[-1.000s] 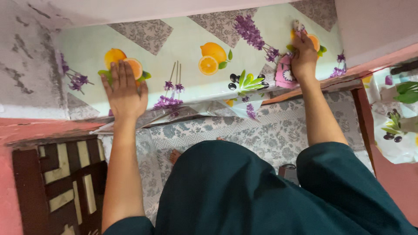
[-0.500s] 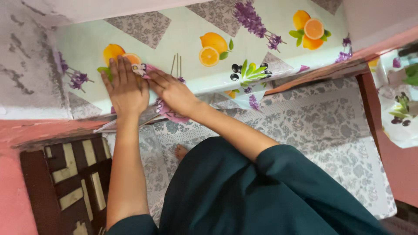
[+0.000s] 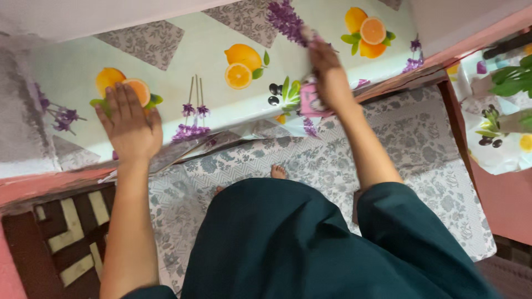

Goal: The person wipes a shelf surface with a pink cloth, smoothing out a decorative sheet with fruit patterns. They then place a framed picture of horses and a vase of artificial flowers on the shelf. Finally, they wipe the top of a wooden cabinet with the same cloth.

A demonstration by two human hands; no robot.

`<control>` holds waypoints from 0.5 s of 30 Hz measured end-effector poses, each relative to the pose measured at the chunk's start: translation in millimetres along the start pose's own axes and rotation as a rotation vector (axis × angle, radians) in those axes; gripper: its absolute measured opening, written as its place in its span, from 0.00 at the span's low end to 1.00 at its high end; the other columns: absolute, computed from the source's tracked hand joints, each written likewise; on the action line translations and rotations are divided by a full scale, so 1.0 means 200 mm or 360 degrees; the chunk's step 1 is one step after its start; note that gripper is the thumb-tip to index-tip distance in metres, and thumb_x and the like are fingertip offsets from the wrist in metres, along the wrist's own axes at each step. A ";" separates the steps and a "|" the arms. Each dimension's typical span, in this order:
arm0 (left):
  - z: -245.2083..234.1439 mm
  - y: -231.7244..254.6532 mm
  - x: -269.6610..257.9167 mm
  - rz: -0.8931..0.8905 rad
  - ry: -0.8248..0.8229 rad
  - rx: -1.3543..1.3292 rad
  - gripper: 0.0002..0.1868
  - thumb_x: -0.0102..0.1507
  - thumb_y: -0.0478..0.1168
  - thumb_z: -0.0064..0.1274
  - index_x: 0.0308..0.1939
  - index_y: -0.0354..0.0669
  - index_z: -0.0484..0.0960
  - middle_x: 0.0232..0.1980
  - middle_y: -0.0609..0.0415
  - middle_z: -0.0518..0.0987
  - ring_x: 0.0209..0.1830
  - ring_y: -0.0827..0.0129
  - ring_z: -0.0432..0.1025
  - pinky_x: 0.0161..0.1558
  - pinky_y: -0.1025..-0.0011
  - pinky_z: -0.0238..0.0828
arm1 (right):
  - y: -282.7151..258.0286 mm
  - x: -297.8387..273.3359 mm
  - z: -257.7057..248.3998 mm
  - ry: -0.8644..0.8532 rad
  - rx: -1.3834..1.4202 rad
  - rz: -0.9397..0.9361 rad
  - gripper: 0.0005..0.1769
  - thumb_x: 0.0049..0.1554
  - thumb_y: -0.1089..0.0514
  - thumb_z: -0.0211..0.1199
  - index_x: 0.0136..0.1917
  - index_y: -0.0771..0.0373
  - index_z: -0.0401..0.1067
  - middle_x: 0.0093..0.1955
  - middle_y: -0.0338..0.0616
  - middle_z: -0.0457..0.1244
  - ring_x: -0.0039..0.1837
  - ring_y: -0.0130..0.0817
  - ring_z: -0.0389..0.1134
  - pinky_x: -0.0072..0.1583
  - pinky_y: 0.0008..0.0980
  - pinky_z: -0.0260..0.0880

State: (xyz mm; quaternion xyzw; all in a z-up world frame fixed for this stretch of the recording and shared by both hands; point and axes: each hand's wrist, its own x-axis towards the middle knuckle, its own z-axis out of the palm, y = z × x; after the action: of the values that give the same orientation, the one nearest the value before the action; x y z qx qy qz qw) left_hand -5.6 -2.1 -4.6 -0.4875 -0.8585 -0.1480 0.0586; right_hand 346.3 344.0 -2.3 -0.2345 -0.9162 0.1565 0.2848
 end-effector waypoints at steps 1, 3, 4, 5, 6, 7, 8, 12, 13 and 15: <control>0.00 0.00 0.00 0.0001 -0.0002 -0.0011 0.40 0.72 0.51 0.39 0.81 0.23 0.57 0.83 0.29 0.56 0.86 0.40 0.44 0.79 0.38 0.28 | 0.10 -0.02 -0.03 0.0031 -0.0062 0.0030 0.26 0.57 0.77 0.55 0.68 0.72 0.71 0.75 0.62 0.60 0.78 0.58 0.59 0.77 0.45 0.60; 0.00 0.00 0.00 0.0016 -0.0013 0.0043 0.40 0.72 0.51 0.38 0.80 0.21 0.57 0.83 0.28 0.56 0.86 0.41 0.45 0.80 0.40 0.29 | 0.28 -0.05 -0.11 0.0073 -0.0124 0.0080 0.26 0.62 0.77 0.53 0.72 0.71 0.70 0.76 0.63 0.59 0.79 0.59 0.59 0.78 0.44 0.61; 0.00 -0.01 0.00 0.0030 -0.0023 0.0107 0.40 0.73 0.51 0.37 0.79 0.20 0.56 0.83 0.28 0.56 0.87 0.42 0.45 0.81 0.41 0.28 | 0.36 -0.07 -0.15 0.0084 -0.0126 0.0100 0.29 0.63 0.79 0.49 0.76 0.71 0.67 0.77 0.65 0.58 0.79 0.60 0.58 0.79 0.44 0.62; 0.01 -0.01 0.00 0.0042 -0.0030 0.0176 0.39 0.73 0.51 0.37 0.78 0.19 0.56 0.84 0.28 0.56 0.88 0.44 0.45 0.82 0.42 0.28 | 0.43 -0.10 -0.20 0.0081 -0.0126 0.0128 0.33 0.58 0.79 0.50 0.75 0.71 0.68 0.75 0.67 0.59 0.77 0.62 0.59 0.76 0.46 0.62; 0.01 -0.01 0.01 0.0035 -0.0044 0.0201 0.40 0.72 0.52 0.36 0.79 0.20 0.57 0.83 0.29 0.57 0.88 0.45 0.45 0.82 0.43 0.28 | 0.50 -0.12 -0.26 0.0079 -0.0127 0.0157 0.36 0.53 0.79 0.51 0.75 0.70 0.68 0.72 0.68 0.60 0.74 0.63 0.60 0.74 0.48 0.62; 0.02 -0.01 0.01 0.0028 -0.0057 0.0228 0.41 0.72 0.52 0.35 0.80 0.21 0.57 0.83 0.30 0.57 0.87 0.46 0.45 0.82 0.43 0.27 | 0.56 -0.13 -0.30 0.0094 -0.0184 0.0159 0.35 0.53 0.79 0.51 0.74 0.69 0.69 0.73 0.67 0.61 0.74 0.62 0.62 0.74 0.48 0.63; 0.03 -0.02 0.02 0.0021 -0.0071 0.0256 0.41 0.72 0.52 0.34 0.81 0.21 0.57 0.83 0.31 0.57 0.87 0.47 0.45 0.82 0.44 0.27 | 0.61 -0.13 -0.35 0.0109 -0.0241 0.0161 0.35 0.54 0.79 0.52 0.73 0.67 0.70 0.73 0.65 0.61 0.74 0.61 0.63 0.74 0.47 0.64; 0.04 0.00 0.02 0.0037 -0.0117 0.0957 0.39 0.73 0.56 0.33 0.80 0.30 0.59 0.83 0.43 0.58 0.89 0.57 0.44 0.83 0.44 0.22 | 0.60 -0.10 -0.42 0.0106 -0.0573 0.0192 0.35 0.55 0.76 0.52 0.74 0.61 0.70 0.75 0.62 0.61 0.73 0.56 0.65 0.73 0.43 0.68; 0.04 0.02 0.03 0.0036 -0.0133 0.1096 0.38 0.71 0.55 0.32 0.79 0.33 0.60 0.84 0.46 0.58 0.87 0.58 0.44 0.80 0.43 0.21 | 0.54 -0.08 -0.41 0.0187 0.0107 0.0593 0.30 0.60 0.68 0.50 0.75 0.62 0.66 0.74 0.61 0.60 0.67 0.54 0.66 0.67 0.43 0.68; 0.05 0.08 0.08 0.0054 -0.0149 0.1325 0.36 0.69 0.52 0.32 0.79 0.40 0.62 0.84 0.51 0.58 0.85 0.61 0.44 0.77 0.41 0.19 | 0.37 0.01 -0.28 0.0324 0.1503 0.1328 0.25 0.70 0.53 0.45 0.77 0.64 0.59 0.72 0.57 0.59 0.57 0.49 0.68 0.56 0.43 0.68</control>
State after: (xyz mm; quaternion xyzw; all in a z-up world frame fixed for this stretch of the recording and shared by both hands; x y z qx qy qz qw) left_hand 0.5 21.3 -7.7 -0.4423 -0.8387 0.2350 0.2139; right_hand 404.1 416.0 11.9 -0.4344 -0.5485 0.6182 0.3581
